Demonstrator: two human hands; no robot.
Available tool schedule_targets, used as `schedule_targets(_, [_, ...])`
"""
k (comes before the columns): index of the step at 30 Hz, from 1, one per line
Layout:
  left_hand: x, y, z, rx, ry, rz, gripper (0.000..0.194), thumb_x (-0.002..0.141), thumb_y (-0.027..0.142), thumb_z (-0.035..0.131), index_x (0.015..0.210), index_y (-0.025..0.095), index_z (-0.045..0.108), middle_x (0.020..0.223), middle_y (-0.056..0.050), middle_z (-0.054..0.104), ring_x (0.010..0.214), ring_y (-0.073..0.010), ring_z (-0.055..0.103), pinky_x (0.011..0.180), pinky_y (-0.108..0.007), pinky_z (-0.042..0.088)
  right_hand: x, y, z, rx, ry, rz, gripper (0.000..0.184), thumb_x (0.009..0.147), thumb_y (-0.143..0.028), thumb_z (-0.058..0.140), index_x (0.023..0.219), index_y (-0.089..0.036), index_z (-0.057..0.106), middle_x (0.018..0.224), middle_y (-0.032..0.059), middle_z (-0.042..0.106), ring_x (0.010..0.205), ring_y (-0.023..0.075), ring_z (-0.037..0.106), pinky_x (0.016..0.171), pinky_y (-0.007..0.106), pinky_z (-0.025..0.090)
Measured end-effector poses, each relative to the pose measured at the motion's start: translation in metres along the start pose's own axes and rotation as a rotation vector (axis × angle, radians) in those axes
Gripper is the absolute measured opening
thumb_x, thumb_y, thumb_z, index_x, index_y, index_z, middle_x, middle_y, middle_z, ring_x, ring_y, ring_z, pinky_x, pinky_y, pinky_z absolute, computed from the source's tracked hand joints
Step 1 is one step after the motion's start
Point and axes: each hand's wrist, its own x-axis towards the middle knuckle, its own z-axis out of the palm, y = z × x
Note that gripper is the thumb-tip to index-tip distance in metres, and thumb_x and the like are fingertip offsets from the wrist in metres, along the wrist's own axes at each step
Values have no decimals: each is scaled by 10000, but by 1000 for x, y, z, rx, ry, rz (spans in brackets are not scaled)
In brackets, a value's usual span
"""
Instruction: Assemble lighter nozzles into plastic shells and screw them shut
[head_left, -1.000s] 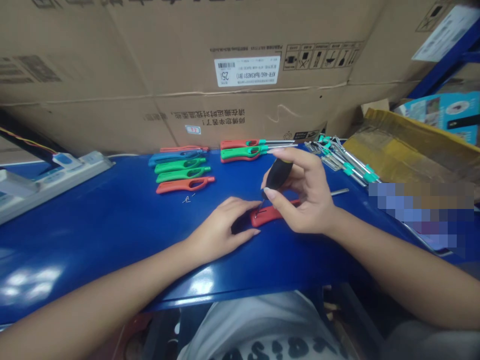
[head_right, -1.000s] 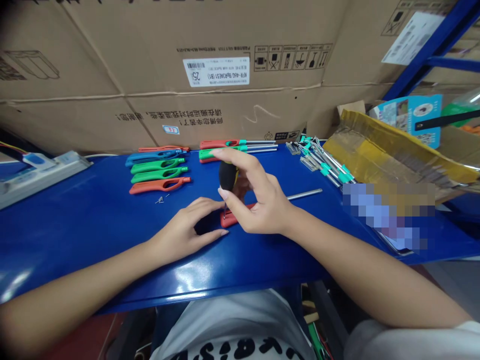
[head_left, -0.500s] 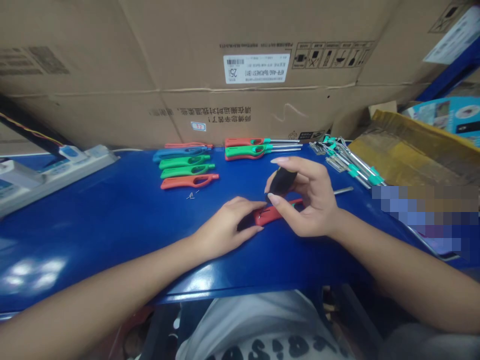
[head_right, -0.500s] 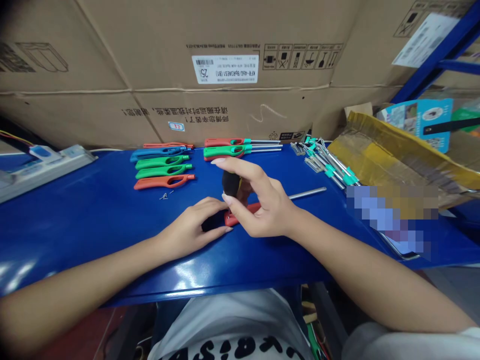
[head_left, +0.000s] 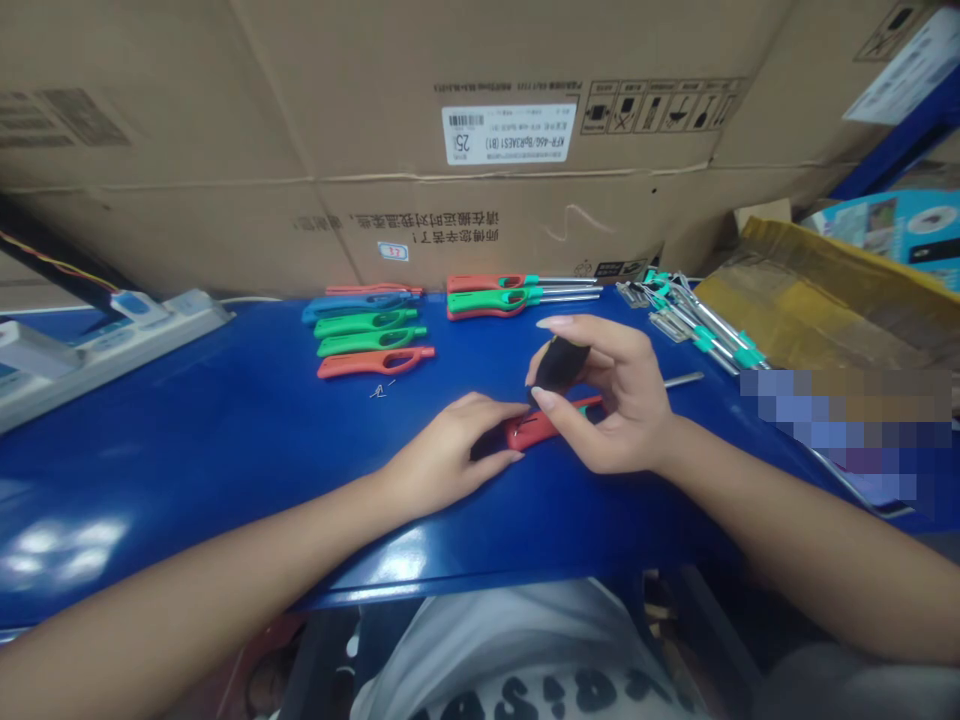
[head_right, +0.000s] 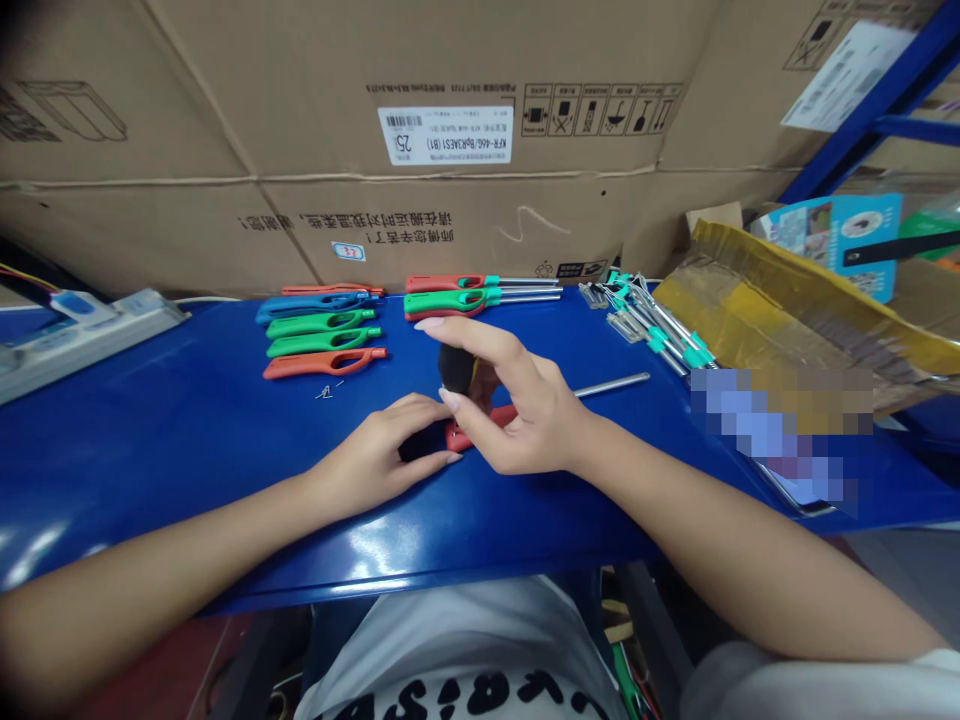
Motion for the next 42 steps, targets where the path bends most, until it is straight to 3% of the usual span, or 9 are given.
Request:
schedule_targets(15, [1,2,-1,-23,-3,-3,351,936,301,670,1268,206,610,1160,-78,720,1038,-232,635,951,-401,505,-5,6,1,-4,30,-58,746,817,-106,679,1474,-308,391,1366,98,601,851,184,701,625,330,644])
schedule_targets(28, [0,-2,2,-10,9,4,332,920,293,688,1232,196,624,1134,-78,718,1034,-235,631,942,-405,512,4,1,-3,0,-111,38,725,881,-106,649,1503,-333,353,1397,93,567,948,184,699,720,311,621])
schedule_targets(31, [1,0,2,-17,-7,4,293,918,284,685,1194,195,639,1114,-75,711,1014,-223,635,923,-385,520,4,-1,-3,-77,-112,-4,716,869,-139,695,1485,-325,381,1360,80,601,873,172,701,687,301,623])
schedule_targets(35, [3,3,3,-22,-10,1,232,943,260,647,1161,180,646,1069,-72,708,998,-213,648,909,-365,517,10,-6,-5,-233,-62,-86,676,833,-283,786,1421,-312,452,1228,67,674,924,216,705,705,317,621])
schedule_targets(39, [6,9,1,8,-15,-83,256,897,250,702,1140,205,635,1032,-46,719,945,-216,666,872,-361,516,27,-14,-15,-178,-215,129,431,1002,-294,537,1424,-259,458,1347,96,616,955,189,696,798,330,605])
schedule_targets(42, [9,15,-2,17,-45,-147,246,870,222,714,1095,204,617,1030,-37,717,937,-217,674,850,-352,519,39,-14,-22,-166,-303,171,378,1030,-294,477,1400,-224,483,1355,101,618,833,145,698,727,293,592])
